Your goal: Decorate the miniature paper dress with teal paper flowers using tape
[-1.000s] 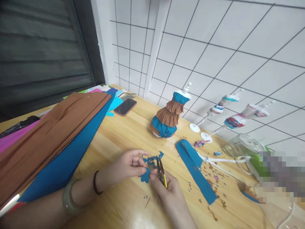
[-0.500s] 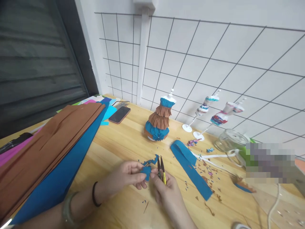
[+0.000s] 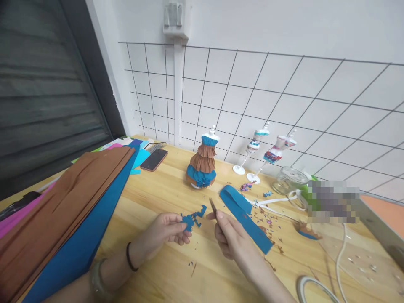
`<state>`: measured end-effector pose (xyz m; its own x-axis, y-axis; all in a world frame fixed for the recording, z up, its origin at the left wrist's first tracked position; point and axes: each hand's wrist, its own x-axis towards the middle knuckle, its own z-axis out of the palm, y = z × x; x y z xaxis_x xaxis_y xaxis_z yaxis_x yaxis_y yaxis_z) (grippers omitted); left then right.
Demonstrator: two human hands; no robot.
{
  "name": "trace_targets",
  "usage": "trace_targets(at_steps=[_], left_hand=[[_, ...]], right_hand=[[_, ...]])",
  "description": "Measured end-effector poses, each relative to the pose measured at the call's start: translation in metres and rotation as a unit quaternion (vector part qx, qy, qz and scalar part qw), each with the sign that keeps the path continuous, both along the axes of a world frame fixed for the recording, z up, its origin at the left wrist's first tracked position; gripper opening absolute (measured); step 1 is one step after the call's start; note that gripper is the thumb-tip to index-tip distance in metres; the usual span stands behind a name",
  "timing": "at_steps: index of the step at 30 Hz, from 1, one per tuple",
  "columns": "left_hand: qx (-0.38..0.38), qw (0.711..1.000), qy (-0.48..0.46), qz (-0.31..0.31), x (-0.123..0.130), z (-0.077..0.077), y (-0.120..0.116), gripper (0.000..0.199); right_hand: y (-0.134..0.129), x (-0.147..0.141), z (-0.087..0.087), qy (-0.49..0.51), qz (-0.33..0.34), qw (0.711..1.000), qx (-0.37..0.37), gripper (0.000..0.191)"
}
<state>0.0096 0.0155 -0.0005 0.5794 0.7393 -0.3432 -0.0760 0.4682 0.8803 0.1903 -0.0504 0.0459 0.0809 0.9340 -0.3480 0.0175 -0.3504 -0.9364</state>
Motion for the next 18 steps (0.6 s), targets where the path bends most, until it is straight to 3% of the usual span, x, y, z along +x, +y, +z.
trace_targets(at_steps=[7,13,18], left_hand=[[0.037,0.996,-0.013,-0.076,-0.008,0.004,-0.005,0.032],[0.149,0.982,0.037,-0.111,-0.011,0.004,-0.008,0.024],[0.150,0.981,0.025,-0.123,-0.012,0.007,-0.008,0.019]], right_hand=[[-0.034,-0.002,-0.009,-0.247,0.112,0.962,0.019,0.045],[-0.045,-0.006,-0.008,-0.261,0.166,0.950,0.030,0.038],[-0.042,-0.010,-0.010,-0.262,0.185,0.947,0.028,0.037]])
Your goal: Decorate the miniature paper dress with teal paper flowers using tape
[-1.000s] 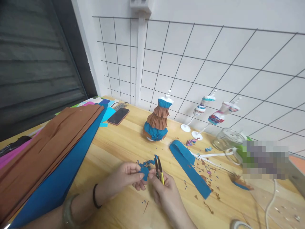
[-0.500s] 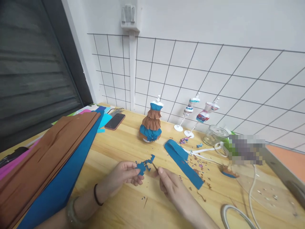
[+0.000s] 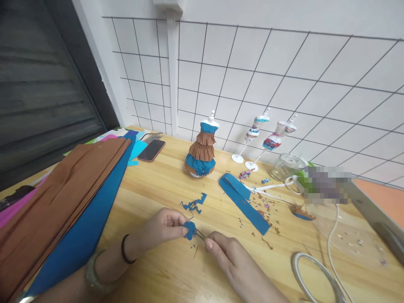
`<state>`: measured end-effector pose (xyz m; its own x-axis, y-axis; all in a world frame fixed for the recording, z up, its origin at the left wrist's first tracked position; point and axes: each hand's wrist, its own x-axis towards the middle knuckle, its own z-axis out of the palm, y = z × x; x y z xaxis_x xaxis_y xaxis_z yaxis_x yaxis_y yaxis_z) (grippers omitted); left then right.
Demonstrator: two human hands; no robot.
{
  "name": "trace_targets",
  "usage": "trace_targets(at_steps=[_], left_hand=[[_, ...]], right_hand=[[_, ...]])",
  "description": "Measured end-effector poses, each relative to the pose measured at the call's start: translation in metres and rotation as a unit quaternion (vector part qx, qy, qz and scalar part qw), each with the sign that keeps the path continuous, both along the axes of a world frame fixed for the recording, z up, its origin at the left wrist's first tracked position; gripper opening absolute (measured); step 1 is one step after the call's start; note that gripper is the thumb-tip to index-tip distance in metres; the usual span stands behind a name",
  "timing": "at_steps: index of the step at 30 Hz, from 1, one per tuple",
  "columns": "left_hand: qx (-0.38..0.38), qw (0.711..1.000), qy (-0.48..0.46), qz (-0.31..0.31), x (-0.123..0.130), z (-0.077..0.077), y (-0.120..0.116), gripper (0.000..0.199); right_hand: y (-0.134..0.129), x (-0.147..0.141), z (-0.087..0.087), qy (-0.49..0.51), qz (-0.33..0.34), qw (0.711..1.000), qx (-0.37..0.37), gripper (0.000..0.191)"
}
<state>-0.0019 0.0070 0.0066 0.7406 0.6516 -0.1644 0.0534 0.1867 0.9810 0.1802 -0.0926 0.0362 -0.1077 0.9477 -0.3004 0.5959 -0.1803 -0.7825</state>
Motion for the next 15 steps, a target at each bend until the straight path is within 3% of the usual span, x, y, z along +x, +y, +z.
trace_targets(at_steps=[7,15], left_hand=[[-0.010,1.000,0.003,-0.007,-0.0007,-0.0004,0.0003,0.015],[-0.004,0.999,0.035,-0.019,-0.0004,-0.0030,0.0017,0.018]], right_hand=[[0.0017,-0.0007,0.0023,-0.007,0.022,0.999,-0.026,0.039],[0.0017,0.0049,-0.0050,0.034,-0.024,0.999,-0.004,0.038]])
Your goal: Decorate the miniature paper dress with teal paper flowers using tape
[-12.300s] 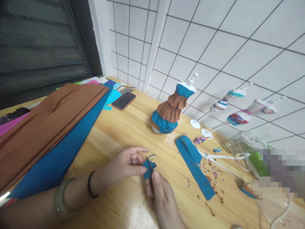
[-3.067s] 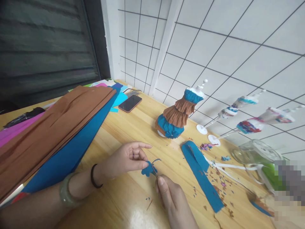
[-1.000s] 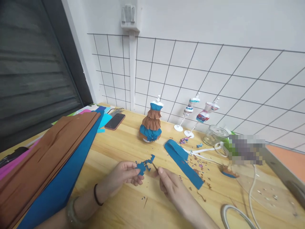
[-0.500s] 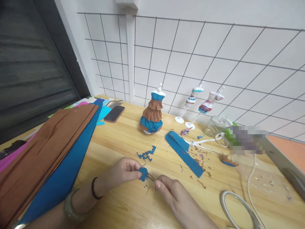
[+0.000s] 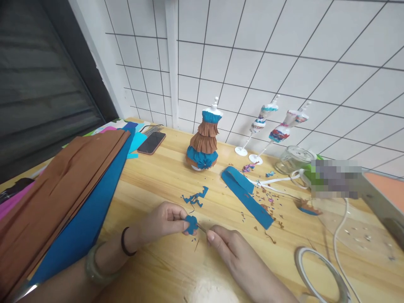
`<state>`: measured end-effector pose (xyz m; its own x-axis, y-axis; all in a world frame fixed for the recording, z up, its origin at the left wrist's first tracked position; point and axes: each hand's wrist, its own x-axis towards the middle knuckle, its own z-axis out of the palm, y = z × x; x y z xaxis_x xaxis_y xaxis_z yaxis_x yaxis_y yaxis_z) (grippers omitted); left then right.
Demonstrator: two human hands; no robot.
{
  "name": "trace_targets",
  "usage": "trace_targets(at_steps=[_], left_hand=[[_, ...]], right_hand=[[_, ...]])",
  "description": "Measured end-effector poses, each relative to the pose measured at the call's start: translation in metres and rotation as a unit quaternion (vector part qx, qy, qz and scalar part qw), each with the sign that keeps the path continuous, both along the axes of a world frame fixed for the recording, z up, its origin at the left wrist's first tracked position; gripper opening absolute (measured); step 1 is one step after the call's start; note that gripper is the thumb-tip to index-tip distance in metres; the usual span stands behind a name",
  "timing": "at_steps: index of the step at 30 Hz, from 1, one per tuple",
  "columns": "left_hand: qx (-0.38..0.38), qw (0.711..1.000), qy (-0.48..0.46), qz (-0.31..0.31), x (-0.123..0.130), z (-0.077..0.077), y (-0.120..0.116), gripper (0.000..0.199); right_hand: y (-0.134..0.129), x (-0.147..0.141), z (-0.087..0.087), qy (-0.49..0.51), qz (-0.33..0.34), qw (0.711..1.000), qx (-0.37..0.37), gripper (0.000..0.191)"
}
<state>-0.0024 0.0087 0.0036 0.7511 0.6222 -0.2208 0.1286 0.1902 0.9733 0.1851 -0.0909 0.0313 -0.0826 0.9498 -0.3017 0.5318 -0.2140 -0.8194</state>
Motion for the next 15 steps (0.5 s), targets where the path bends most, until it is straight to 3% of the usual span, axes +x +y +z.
trace_targets(at_steps=[6,11,15], left_hand=[[-0.047,0.999,-0.002,0.012,0.003,0.001,-0.001,0.021],[-0.074,0.997,-0.014,-0.004,0.004,-0.004,-0.003,0.021],[-0.079,0.997,-0.014,-0.018,0.004,-0.005,-0.003,0.022]], right_hand=[[0.006,-0.003,-0.007,0.103,-0.111,0.988,0.011,0.041],[0.018,-0.022,-0.009,0.128,-0.099,0.986,0.043,0.023],[0.020,-0.026,-0.017,0.130,-0.119,0.983,0.044,0.022]])
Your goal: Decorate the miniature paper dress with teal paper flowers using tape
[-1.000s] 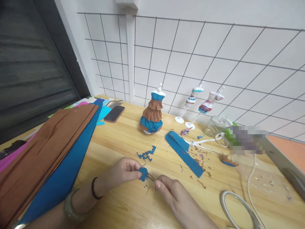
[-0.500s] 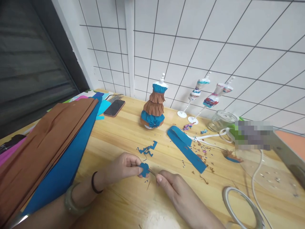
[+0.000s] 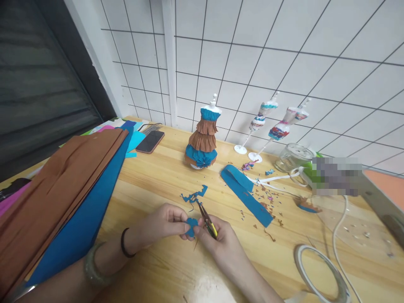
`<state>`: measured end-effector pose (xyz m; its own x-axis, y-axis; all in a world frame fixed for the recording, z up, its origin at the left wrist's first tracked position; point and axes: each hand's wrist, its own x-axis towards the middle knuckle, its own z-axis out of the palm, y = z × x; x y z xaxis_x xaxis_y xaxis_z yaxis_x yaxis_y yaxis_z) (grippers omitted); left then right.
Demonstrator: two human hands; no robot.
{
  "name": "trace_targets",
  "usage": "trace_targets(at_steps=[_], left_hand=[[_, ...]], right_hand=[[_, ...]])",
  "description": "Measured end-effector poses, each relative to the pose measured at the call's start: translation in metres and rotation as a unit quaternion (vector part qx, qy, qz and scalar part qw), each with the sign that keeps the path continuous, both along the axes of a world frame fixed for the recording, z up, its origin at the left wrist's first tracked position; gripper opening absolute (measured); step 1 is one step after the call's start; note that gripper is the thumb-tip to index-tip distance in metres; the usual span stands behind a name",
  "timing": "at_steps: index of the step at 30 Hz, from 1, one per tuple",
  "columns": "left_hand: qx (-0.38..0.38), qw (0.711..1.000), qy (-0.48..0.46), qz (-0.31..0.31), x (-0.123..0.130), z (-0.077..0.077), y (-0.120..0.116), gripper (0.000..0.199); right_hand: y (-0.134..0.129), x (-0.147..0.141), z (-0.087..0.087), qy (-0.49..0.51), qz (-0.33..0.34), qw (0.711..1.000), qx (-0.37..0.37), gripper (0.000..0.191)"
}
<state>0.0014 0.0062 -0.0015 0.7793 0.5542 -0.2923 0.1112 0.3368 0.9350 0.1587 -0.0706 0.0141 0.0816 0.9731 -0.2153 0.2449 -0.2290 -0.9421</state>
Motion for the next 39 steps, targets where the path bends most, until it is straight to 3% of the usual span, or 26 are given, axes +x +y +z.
trace_targets(at_steps=[5,9,18,24,28,39], left_hand=[[-0.047,0.999,-0.022,0.014,0.003,0.000,-0.002,0.028],[-0.009,0.999,-0.024,0.021,0.008,-0.001,-0.005,0.025],[-0.005,0.999,-0.017,0.036,0.006,-0.001,-0.003,0.027],[0.051,0.997,-0.001,0.051,0.000,0.002,0.003,0.022],[0.062,0.996,0.017,0.054,0.000,0.000,0.004,0.020],[0.069,0.996,0.024,0.047,0.000,-0.002,0.004,0.020]], right_hand=[[-0.004,0.002,-0.011,0.004,-0.044,0.999,-0.003,0.028],[-0.003,-0.001,-0.010,0.023,-0.049,0.999,-0.004,0.027],[-0.005,0.007,-0.005,0.004,0.020,1.000,-0.003,0.029],[-0.013,0.022,0.000,-0.107,0.078,0.990,-0.041,0.034],[-0.012,0.021,0.001,-0.120,0.126,0.984,-0.032,0.035],[-0.011,0.018,0.003,-0.159,0.144,0.976,-0.038,0.036]])
